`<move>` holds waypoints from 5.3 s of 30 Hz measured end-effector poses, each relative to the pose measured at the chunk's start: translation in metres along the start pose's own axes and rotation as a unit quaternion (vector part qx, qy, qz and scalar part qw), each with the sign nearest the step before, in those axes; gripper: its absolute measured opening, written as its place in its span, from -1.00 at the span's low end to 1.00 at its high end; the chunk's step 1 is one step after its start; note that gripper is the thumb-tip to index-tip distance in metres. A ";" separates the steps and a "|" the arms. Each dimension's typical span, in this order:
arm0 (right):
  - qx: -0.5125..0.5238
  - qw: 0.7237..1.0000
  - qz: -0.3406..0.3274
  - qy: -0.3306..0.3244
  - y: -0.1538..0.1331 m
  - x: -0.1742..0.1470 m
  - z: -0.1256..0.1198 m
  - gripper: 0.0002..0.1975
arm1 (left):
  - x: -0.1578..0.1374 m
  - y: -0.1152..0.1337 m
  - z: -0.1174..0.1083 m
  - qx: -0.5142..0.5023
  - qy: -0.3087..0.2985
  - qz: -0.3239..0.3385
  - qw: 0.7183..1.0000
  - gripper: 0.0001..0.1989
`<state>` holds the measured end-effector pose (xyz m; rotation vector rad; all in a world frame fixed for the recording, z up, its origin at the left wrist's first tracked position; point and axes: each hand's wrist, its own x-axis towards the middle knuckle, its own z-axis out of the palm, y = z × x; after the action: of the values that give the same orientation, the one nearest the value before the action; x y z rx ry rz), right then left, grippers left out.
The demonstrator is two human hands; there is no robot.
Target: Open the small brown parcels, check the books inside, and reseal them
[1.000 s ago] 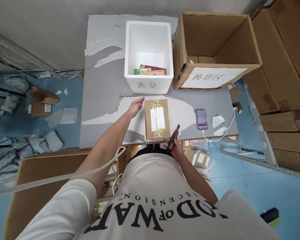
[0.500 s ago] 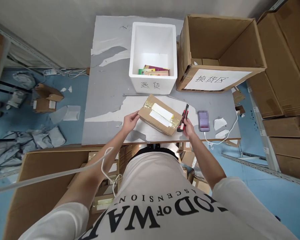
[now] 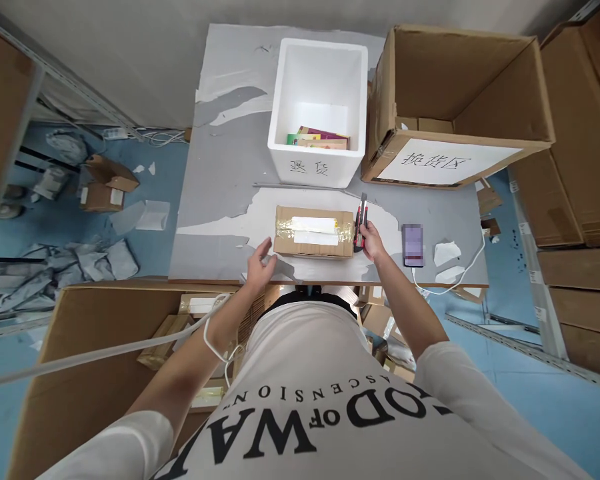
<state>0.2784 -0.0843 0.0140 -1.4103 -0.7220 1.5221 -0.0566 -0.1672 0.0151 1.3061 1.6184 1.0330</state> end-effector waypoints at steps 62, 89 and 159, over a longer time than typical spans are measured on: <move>-0.550 0.828 -0.004 -0.111 -0.049 -0.168 -0.006 -0.43 | 0.068 0.083 0.041 0.449 -0.263 0.126 0.844 0.33; -0.708 0.694 0.033 0.127 0.094 -0.045 -0.044 -0.31 | -0.008 0.053 0.039 0.460 -0.240 0.259 0.815 -0.37; -0.773 0.500 -0.355 -0.163 -0.028 -0.090 0.061 -0.61 | 0.085 0.044 -0.002 0.437 -0.207 0.268 0.833 -0.10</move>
<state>0.2193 -0.1430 0.0890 -1.3985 -2.9089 0.0458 -0.0567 -0.0777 0.0496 2.4988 1.4253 0.1774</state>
